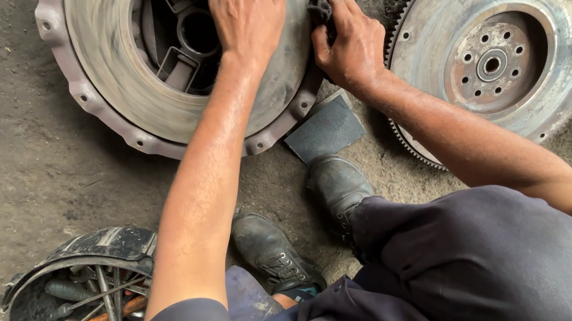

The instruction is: The person wipes a flywheel and a clutch pressure plate using a cloth, then rubs the surfaces with a piece of sandpaper before wiping them again.

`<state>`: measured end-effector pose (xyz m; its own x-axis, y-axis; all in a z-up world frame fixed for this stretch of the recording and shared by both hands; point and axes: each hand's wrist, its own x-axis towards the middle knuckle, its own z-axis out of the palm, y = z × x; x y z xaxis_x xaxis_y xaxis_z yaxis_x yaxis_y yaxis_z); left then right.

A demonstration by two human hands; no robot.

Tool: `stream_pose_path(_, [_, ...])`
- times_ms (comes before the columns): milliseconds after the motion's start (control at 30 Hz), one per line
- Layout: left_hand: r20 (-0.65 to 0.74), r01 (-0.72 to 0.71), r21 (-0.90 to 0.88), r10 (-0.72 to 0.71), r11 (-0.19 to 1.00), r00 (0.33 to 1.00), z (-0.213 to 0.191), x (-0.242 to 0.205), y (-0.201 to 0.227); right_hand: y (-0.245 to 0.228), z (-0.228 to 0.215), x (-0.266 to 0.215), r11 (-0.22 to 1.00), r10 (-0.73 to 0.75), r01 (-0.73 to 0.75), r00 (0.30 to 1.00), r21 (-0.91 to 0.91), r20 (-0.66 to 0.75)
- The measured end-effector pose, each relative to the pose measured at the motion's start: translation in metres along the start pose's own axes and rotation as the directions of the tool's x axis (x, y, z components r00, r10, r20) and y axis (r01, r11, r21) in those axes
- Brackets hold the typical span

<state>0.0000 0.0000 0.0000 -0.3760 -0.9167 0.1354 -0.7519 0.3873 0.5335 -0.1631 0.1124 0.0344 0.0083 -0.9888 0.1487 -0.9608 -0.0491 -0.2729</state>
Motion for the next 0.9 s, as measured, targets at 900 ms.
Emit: stream_pose_path(900, [-0.289,-0.133,0.098,0.156,0.986,0.944,-0.014,0.003,0.003,0.005,-0.002,0.002,0.993,-0.101,0.110,0.970,0.031,-0.222])
